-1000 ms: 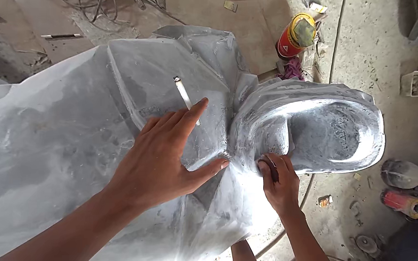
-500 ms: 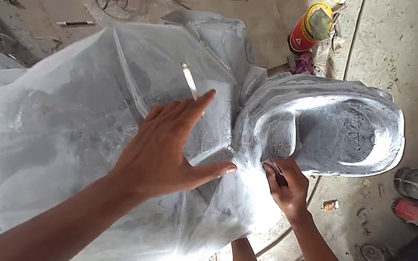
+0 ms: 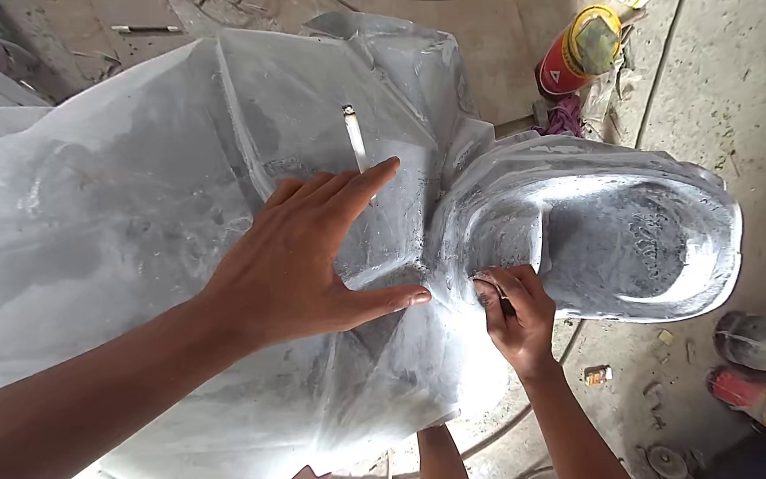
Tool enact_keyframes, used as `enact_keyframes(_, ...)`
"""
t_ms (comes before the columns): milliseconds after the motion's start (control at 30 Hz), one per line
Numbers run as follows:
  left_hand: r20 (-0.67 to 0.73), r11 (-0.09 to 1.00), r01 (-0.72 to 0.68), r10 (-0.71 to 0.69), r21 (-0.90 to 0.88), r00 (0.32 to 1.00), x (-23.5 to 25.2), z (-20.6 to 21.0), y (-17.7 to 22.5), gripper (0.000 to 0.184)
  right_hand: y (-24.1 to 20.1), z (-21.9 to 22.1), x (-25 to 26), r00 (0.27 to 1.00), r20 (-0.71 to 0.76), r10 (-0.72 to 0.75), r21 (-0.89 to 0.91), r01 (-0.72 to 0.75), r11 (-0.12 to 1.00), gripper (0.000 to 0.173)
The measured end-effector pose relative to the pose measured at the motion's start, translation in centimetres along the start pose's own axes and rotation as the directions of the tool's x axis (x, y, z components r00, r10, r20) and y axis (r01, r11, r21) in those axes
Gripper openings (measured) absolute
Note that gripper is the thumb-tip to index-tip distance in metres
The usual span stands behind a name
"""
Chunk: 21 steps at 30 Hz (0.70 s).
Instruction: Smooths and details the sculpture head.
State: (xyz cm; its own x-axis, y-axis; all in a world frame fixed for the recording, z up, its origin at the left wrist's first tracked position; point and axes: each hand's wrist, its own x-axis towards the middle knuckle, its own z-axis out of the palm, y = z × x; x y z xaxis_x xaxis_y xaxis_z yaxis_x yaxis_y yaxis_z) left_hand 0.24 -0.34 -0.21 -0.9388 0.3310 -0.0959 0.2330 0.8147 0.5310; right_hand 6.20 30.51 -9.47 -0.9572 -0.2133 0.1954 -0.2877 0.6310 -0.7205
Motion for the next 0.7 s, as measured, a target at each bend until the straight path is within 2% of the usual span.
enact_keyframes(100, -0.017, 1.000, 0.000, 0.001, 0.013, 1.000, 0.1, 0.0, 0.1, 0.118, -0.2, 0.3, -1.0, 0.998, -0.044, 0.042, -0.011, -0.043, 0.999, 0.021)
enact_keyframes(167, -0.015, 1.000, 0.003, -0.002, 0.024, 1.000, 0.2, 0.0, 0.1, 0.118, -1.3, 1.0, 0.7, 0.992, -0.113, 0.061, -0.105, -0.073, 0.992, 0.020)
enact_keyframes(233, -0.005, 1.000, 0.005, -0.005, 0.016, 1.000, 0.1, 0.1, 0.1, 0.117, -3.5, 1.8, 3.7, 0.980, -0.141, 0.143, -0.242, -0.174, 0.955, 0.024)
enact_keyframes(300, 0.002, 1.000, 0.012, -0.012, -0.001, 1.000, 0.0, 0.0, 0.3, 0.116, -5.3, 2.2, 4.8, 0.947, -0.154, 0.283, -0.317, -0.319, 0.893, 0.029)
enact_keyframes(367, -0.016, 1.000, 0.015, -0.015, -0.009, 1.000, 0.2, -0.1, 0.2, 0.115, -6.0, 2.5, 4.0, 0.918, -0.192, 0.347, -0.345, -0.394, 0.852, 0.029)
enact_keyframes(433, -0.019, 1.000, 0.021, -0.021, -0.017, 1.000, 0.2, -0.2, 0.2, 0.115, -6.1, 2.6, 3.6, 0.911, -0.220, 0.348, -0.372, -0.408, 0.834, 0.028)
enact_keyframes(567, -0.014, 0.999, 0.032, -0.032, -0.040, 0.999, 0.1, -0.2, 0.3, 0.116, -6.6, 2.7, 6.0, 0.892, -0.206, 0.403, -0.425, -0.453, 0.784, 0.033)
enact_keyframes(700, -0.026, 0.999, 0.033, -0.034, -0.039, 0.999, 0.1, -0.3, 0.3, 0.118, -7.8, 3.4, 4.6, 0.837, -0.254, 0.485, -0.378, -0.547, 0.747, 0.028)
